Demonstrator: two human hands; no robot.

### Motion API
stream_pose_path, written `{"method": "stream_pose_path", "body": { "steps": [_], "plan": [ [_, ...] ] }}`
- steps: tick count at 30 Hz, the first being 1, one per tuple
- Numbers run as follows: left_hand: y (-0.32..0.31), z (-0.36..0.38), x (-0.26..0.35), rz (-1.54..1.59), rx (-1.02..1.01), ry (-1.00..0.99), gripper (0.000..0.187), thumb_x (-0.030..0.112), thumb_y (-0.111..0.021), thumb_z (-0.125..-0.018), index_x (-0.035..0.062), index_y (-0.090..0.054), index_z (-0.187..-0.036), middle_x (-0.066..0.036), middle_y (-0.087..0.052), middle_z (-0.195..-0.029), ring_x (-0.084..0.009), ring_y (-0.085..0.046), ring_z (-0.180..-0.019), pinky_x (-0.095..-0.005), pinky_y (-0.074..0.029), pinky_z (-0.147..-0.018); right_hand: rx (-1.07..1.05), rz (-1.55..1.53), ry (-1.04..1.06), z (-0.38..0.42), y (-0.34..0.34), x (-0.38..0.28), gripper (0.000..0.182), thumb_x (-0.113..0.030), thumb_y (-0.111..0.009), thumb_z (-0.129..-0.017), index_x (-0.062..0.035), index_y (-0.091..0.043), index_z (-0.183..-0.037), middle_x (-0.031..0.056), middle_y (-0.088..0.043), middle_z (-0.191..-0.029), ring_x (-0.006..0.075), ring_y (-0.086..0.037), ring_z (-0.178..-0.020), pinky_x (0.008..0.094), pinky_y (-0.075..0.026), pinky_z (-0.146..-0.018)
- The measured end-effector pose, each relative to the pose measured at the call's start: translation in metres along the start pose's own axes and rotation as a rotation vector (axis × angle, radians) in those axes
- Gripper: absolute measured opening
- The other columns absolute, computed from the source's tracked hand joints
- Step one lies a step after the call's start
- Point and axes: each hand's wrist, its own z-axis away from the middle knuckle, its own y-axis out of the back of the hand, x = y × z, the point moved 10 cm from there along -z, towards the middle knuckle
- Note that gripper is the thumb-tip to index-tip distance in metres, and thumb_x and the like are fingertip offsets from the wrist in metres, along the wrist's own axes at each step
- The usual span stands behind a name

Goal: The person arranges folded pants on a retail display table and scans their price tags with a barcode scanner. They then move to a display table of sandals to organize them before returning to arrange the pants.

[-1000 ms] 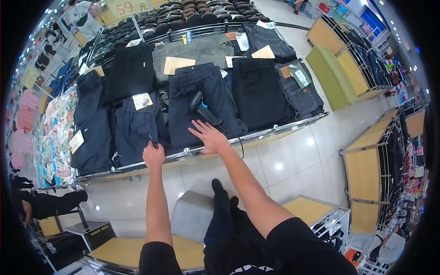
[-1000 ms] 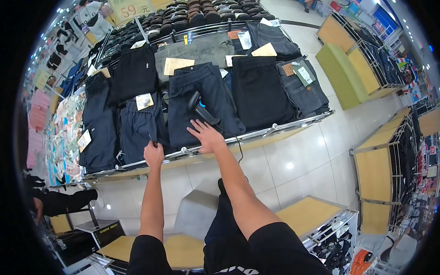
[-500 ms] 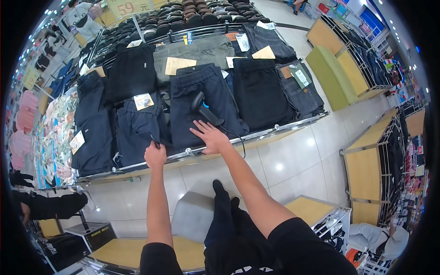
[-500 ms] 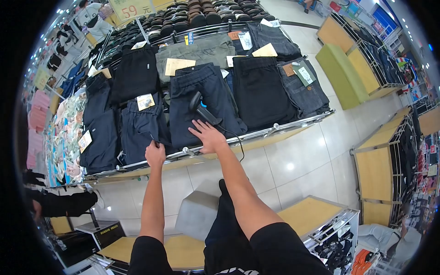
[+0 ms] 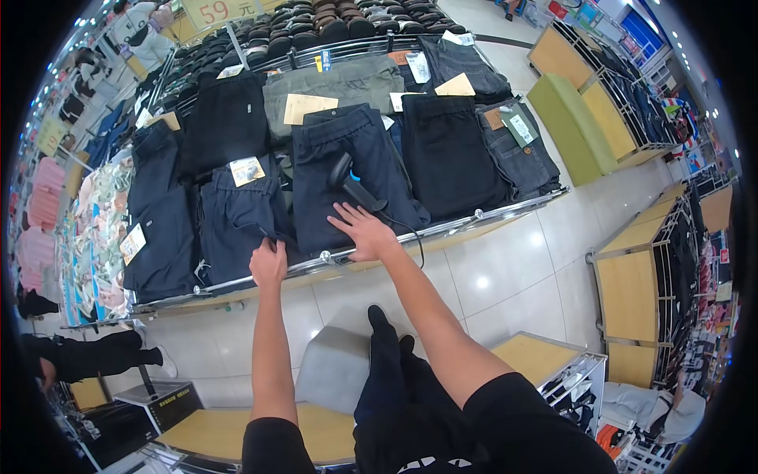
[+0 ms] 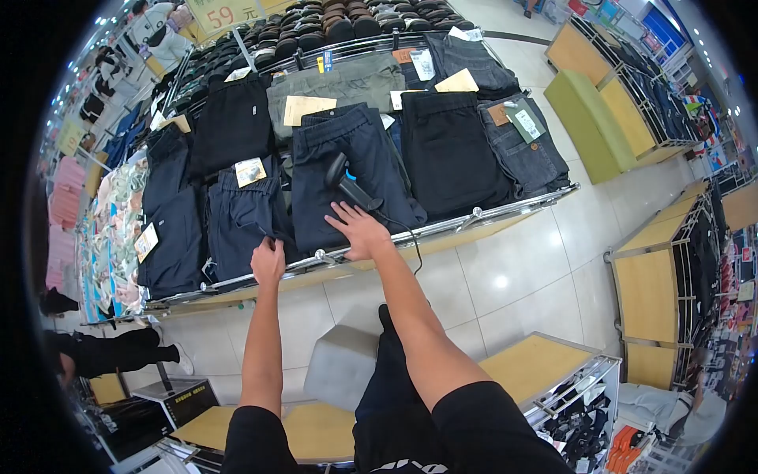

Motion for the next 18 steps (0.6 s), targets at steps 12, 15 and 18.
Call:
{"method": "stream_pose_path", "body": {
  "steps": [12,15,18],
  "plan": [
    [-0.0049,-0.0027,-0.0011,-0.039,-0.121,0.068,0.037,0.036,-0.059,-0.080,0.0010,-0.067,-0.089,-0.024,-0.068,-0.088,-0.0430,-0.066,-0.089,-0.0498,-0.051,-0.083,-0.005,0.017,-0.008,0.0006,0.0029,-0.0008,0.099,-0.039,-0.079,-0.067,-0.0169,-0.032,-0.151,0.0160,-0.023,-0.160,0.0329,-0.027,-0.146,0.0432,-0.025,-0.119],
    [-0.0060,-0.0029,-0.0019,-0.040,-0.120,0.069,0.036,0.035,-0.059,-0.080,0.0007,-0.067,-0.090,-0.024,-0.069,-0.088,-0.0430,-0.066,-0.090,-0.0496,-0.051,-0.084,-0.005,0.018,-0.004,0.0005,0.0018,-0.0006,0.099,-0.039,-0.079,-0.067,-0.0171,-0.032,-0.151,0.0160,-0.023,-0.160,0.0330,-0.027,-0.146,0.0434,-0.025,-0.119],
    [-0.0054,-0.0029,-0.0017,-0.044,-0.127,0.079,0.037,0.036,-0.059,-0.080,0.0007,-0.067,-0.091,-0.024,-0.069,-0.090,-0.0430,-0.066,-0.091,-0.0493,-0.051,-0.084,-0.005,0.011,-0.005,0.0001,0.0013,-0.0002,0.099,-0.039,-0.079,-0.067,-0.0173,-0.032,-0.151,0.0158,-0.022,-0.160,0.0331,-0.027,-0.146,0.0436,-0.026,-0.119]
  ]
}}
